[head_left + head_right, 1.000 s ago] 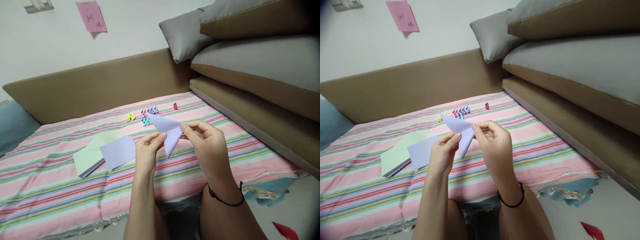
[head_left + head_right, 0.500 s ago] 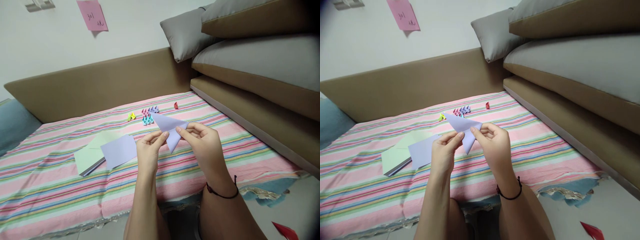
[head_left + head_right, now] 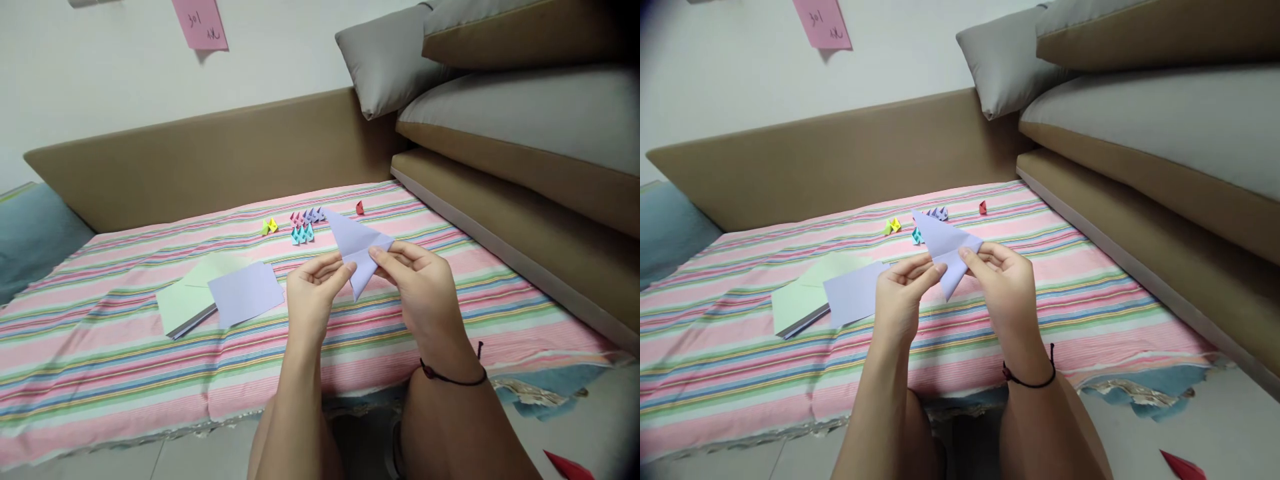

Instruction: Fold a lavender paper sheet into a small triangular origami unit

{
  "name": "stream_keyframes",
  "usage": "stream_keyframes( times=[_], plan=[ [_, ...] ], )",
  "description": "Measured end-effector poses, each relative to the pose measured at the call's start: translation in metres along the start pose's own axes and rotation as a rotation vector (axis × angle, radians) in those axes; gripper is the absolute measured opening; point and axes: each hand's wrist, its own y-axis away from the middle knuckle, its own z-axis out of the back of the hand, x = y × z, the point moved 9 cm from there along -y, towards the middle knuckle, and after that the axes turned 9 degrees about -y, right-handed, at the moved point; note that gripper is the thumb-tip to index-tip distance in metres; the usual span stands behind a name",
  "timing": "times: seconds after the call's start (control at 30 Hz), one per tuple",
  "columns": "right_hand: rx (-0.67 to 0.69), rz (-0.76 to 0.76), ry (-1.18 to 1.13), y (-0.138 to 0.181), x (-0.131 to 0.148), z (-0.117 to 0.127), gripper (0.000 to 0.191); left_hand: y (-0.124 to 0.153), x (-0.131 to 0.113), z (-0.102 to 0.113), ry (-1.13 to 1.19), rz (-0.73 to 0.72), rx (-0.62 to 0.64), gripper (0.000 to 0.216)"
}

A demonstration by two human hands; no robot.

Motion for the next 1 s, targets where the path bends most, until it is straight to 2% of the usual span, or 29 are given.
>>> stream_keyframes(
  times=[0.6,1.0],
  plan=[
    [0.064,0.01,0.047,0.0004,0.002,-0.0052,0.008,0.004,-0.0022,0.0007,0.041,0.051,-0.068,0.031],
    [0.042,0.056,0.092,0.0011,0.0048,-0.0029,0.011,0.0047,0.0,0.0013,0.066,0.081,-0.095,0.028]
  ],
)
